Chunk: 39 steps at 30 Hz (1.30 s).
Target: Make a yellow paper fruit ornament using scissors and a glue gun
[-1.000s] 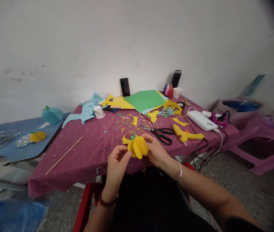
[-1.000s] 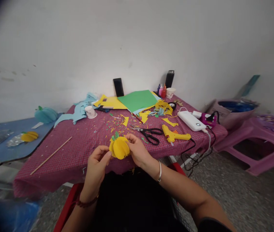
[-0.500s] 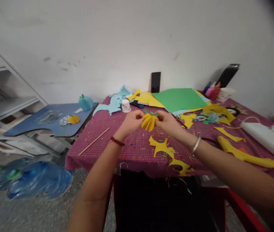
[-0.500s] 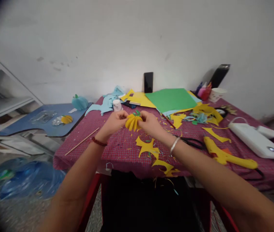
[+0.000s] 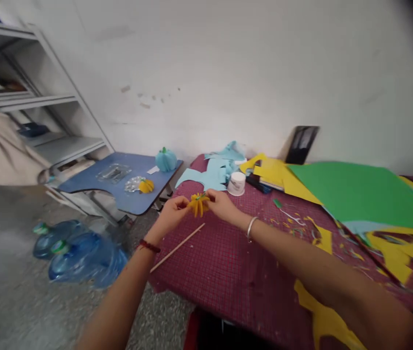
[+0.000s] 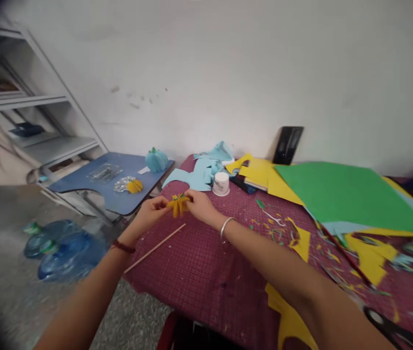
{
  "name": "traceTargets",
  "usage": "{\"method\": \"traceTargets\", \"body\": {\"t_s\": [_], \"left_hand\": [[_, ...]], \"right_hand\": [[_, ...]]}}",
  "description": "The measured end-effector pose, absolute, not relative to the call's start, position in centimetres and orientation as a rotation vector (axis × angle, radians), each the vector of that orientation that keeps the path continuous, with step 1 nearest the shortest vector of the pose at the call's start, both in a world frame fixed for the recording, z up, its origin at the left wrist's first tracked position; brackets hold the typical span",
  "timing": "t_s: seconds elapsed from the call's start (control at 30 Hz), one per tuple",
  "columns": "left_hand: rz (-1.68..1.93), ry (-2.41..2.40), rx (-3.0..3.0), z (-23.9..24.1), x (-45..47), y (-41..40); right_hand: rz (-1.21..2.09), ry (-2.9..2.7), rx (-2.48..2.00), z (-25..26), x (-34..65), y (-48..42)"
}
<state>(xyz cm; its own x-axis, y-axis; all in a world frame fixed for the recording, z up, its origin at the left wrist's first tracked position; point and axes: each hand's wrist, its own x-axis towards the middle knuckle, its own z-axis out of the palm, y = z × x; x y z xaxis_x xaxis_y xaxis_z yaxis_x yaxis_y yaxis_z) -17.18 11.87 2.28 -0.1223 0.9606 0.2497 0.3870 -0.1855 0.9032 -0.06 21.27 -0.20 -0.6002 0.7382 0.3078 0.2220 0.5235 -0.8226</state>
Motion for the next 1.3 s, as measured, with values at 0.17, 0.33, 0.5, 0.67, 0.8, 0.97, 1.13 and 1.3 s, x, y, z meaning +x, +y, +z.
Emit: {"method": "traceTargets", "body": {"t_s": [0.17, 0.33, 0.5, 0.67, 0.8, 0.97, 1.13, 1.3], "left_hand": [[1.286, 1.583, 1.504, 0.7, -18.9, 10.9], [1.266, 1.583, 1.467, -0.8, -19.3, 10.7], [1.285, 1.618, 1.390, -2.0, -19.8, 10.5], [1.401, 1.640, 1.327, -2.1, -20.4, 9.8], [1.477, 1.697, 1.266, -1.9, -20.4, 9.7], [1.436, 1.678, 1.253, -1.7, -20.1, 9.7], [1.345, 1.681, 1.319, -1.0, -20.2, 9.7], [1.283, 1.685, 1.374, 0.2, -20.1, 10.2]], "right_hand": [[1.050, -2.189, -0.709, -1.2, -1.6, 21.0], [1.055, -2.251, -0.716, -1.6, -1.5, 20.7], [1.087, -2.265, -0.748, -2.0, -1.0, 20.8], [1.125, -2.258, -0.739, -2.0, -0.4, 20.9], [1.150, -2.258, -0.710, -1.7, -0.1, 21.0], [1.170, -2.260, -0.684, -1.5, -0.1, 21.1], [1.211, -2.260, -0.649, -1.4, -0.6, 21.0], [1.353, -2.176, -0.726, -0.8, -1.0, 20.7]]}}
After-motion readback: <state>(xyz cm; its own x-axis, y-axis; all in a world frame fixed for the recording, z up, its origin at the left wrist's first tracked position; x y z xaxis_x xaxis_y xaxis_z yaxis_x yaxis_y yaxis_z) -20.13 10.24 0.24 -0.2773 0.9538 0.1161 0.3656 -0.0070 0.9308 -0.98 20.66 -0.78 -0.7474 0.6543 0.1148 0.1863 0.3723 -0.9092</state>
